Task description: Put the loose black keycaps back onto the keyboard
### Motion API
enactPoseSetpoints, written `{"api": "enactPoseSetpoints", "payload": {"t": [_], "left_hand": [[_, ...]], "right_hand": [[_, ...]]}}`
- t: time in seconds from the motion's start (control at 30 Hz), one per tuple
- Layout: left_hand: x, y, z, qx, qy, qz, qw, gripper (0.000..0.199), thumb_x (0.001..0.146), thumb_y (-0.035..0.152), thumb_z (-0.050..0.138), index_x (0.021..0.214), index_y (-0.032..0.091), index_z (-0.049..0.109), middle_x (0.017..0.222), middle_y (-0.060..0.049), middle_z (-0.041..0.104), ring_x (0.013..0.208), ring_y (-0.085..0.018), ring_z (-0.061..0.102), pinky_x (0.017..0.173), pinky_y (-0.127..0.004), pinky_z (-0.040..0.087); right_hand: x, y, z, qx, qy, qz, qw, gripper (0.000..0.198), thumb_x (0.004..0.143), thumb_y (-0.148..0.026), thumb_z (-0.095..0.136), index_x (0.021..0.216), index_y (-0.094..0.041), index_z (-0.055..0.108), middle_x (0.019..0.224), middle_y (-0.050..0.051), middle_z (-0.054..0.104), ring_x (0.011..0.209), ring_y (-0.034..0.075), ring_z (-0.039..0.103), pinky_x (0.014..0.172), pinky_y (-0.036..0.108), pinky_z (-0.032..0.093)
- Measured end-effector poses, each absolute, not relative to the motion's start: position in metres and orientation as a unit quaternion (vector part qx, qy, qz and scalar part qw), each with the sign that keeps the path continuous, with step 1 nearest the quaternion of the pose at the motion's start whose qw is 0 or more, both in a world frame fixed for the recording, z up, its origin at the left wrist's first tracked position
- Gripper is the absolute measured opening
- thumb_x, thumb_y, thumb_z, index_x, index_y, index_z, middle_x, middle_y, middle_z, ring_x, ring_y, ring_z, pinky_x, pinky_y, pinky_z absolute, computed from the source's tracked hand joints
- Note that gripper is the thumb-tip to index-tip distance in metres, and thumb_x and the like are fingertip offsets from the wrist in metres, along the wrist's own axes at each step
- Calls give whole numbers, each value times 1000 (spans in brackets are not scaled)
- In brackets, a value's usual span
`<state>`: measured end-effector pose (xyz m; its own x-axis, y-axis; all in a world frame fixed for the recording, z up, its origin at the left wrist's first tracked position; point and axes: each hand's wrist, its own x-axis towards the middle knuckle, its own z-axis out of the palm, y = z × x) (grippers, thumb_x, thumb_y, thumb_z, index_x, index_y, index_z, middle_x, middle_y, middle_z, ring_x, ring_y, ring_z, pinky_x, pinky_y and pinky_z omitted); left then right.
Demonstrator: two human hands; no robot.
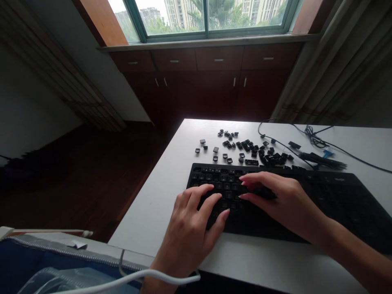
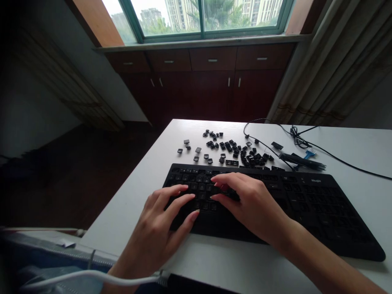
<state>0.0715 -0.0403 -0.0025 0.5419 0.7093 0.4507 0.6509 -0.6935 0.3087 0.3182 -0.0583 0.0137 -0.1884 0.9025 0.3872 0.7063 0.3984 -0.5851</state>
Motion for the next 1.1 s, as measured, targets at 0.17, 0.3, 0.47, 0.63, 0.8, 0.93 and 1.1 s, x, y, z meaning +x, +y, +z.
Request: {"api": "enactPoseSetpoints", "payload": {"t": [0.17, 0.3, 0.47, 0.63, 0.8, 0.93, 1.1], "left_hand": [[71, -42, -1, 875, 394, 275, 53, 31, 92, 27, 63, 123, 21, 61, 129, -10, 57, 119, -27, 52, 100, -45, 47], [71, -42, -1, 877, 394, 271, 54, 31, 93, 27, 63, 123, 22, 61, 129, -10, 57, 120, -27, 52, 100, -45, 47], [71, -41, 0, 879, 389, 270, 53, 31, 92, 28, 63, 122, 22, 61, 128, -10, 57, 119, -27, 52, 101, -45, 47], [71, -42, 0, 877, 392, 270, 63, 31, 93, 28, 63, 123, 22, 61, 129, -10, 57, 120, -26, 52, 102, -45, 45], [71, -42, -1, 875, 393, 274, 71, 31, 93, 29, 63, 122, 22, 62, 129, -10, 58, 120, -26, 52, 103, -44, 45], [71, -42, -1, 873, 394, 278, 75, 30, 92, 30, 64, 122, 21, 62, 128, -10, 58, 120, -26, 52, 103, -44, 45], [72, -41, 0, 873, 391, 281, 79, 30, 92, 29, 64, 121, 21, 63, 128, -10, 59, 120, -26, 52, 102, -44, 45]], "right_hand": [[306, -64, 8, -523, -762, 154, 351, 38, 90, -20, 69, 126, -28, 60, 107, 1, 71, 94, 15, 69, 84, 27, 58], [304, -65, 8, -523, -755, 147, 367, 29, 89, -19, 69, 117, -25, 64, 106, 0, 71, 93, 13, 69, 85, 26, 57], [306, -64, 12, -497, -782, 141, 350, 17, 95, -19, 60, 105, -26, 72, 109, -1, 73, 95, 13, 68, 86, 27, 57], [308, -68, 12, -460, -818, 129, 320, 23, 97, -15, 55, 113, -22, 70, 119, 5, 70, 104, 17, 64, 88, 31, 57], [307, -69, 9, -455, -819, 118, 329, 26, 95, -11, 55, 117, -21, 67, 117, 5, 69, 104, 17, 62, 87, 31, 57], [308, -68, 8, -446, -822, 124, 332, 25, 95, -11, 57, 115, -22, 68, 119, 5, 66, 106, 16, 61, 89, 31, 55], [309, -68, 8, -476, -808, 114, 328, 20, 94, -14, 61, 108, -24, 71, 112, 3, 67, 100, 15, 61, 85, 30, 54]]}}
